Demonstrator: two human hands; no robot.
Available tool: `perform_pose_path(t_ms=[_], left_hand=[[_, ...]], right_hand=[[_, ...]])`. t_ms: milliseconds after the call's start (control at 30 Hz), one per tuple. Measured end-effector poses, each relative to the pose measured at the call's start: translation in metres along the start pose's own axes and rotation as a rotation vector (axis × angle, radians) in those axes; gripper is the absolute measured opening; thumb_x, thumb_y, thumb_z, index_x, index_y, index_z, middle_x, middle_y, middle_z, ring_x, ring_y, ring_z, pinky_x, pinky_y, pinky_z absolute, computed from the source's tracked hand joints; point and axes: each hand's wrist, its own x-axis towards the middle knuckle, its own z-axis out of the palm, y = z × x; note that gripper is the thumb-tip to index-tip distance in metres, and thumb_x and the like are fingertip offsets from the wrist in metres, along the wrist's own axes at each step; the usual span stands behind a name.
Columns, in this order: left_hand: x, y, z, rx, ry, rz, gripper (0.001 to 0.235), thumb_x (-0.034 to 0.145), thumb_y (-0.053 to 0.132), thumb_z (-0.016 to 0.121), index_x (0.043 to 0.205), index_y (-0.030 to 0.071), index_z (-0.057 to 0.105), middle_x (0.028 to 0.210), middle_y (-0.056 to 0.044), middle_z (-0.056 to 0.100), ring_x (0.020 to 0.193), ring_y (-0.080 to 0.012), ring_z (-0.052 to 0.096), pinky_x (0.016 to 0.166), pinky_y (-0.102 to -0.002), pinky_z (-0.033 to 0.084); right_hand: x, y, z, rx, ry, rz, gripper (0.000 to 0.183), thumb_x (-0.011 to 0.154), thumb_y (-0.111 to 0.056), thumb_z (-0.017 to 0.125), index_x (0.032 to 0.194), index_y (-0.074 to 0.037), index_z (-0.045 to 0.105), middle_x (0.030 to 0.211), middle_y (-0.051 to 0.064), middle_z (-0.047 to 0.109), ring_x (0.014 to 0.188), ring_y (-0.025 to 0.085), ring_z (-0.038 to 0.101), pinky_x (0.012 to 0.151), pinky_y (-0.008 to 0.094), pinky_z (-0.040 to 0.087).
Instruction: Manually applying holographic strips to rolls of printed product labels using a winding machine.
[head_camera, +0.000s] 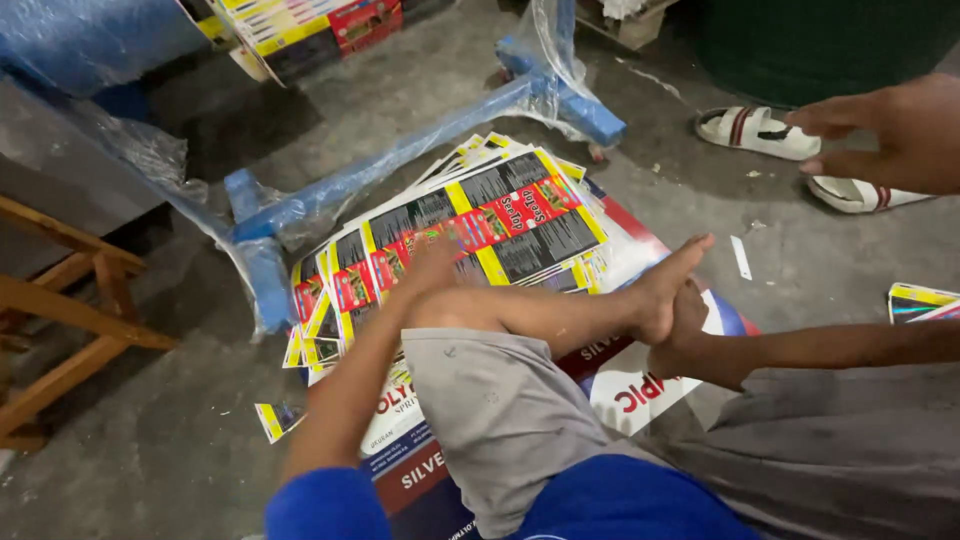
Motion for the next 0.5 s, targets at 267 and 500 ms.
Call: perform_pose_path(t_ms=[267, 500], left_hand=[[0.148, -0.202, 0.236, -0.099, -0.058, 0.005, 0.102, 0.089, 0.052, 0.073, 0.171, 0.008, 0.029, 0.169, -0.005, 0.037, 0.153, -0.0123, 0.032, 0.127, -0.036, 0.023], [0.157, -0.116, 0.259, 0.814, -0.272, 1.152, 0.111, 0.078, 0.037, 0.076, 0.162, 0.002, 0.011, 0.17, -0.012, 0.011, 0.162, -0.0242, 0.01, 0.133, -0.038, 0.009]], right_hand=[[-0.009, 0.023, 0.028, 0.229, -0.034, 0.052, 0.07, 0.086, -0.046, 0.07, 0.15, -0.02, 0.056, 0.138, 0.007, 0.07, 0.116, 0.024, 0.074, 0.102, 0.04, 0.06], [-0.008, 0.036, 0.046, 0.464, 0.194, -0.047, 0.076, 0.084, -0.047, 0.07, 0.151, -0.012, 0.059, 0.132, 0.014, 0.071, 0.121, 0.027, 0.071, 0.105, 0.042, 0.055]])
